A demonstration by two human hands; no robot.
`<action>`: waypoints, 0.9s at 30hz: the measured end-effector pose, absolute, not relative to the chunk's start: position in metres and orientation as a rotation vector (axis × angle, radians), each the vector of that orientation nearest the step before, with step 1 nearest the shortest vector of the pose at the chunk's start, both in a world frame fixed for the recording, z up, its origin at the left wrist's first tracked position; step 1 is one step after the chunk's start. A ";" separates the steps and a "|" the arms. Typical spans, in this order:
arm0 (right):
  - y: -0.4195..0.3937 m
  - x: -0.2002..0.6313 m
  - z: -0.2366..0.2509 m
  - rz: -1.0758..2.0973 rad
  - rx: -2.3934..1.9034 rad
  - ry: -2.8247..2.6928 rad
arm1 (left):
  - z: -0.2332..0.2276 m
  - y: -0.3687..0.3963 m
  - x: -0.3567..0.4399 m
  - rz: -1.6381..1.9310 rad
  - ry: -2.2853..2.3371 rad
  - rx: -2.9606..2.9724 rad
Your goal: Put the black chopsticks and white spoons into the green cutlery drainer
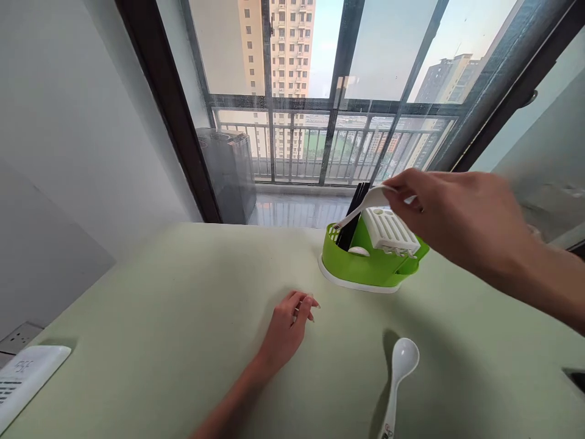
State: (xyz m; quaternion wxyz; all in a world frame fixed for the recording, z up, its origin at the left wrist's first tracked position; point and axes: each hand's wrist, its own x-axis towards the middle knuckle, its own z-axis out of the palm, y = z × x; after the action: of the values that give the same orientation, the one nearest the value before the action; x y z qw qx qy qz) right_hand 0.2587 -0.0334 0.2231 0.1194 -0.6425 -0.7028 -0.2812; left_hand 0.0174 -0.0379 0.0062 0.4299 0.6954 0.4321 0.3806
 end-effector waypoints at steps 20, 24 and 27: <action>-0.006 0.215 0.169 -0.738 -1.907 -2.646 | 0.011 -0.041 0.019 0.939 1.059 1.693; -0.006 0.212 0.165 -0.667 -1.978 -2.662 | 0.011 -0.042 0.019 0.929 1.068 1.690; -0.006 0.211 0.163 -0.647 -1.987 -2.661 | 0.011 -0.042 0.020 0.926 1.071 1.688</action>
State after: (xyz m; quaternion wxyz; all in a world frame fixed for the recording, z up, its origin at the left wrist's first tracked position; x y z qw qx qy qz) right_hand 0.2113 -0.0063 0.1626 -0.1206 -0.5830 -0.7807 -0.1899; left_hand 0.0196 -0.0420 0.0113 0.4521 0.6835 0.4336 0.3748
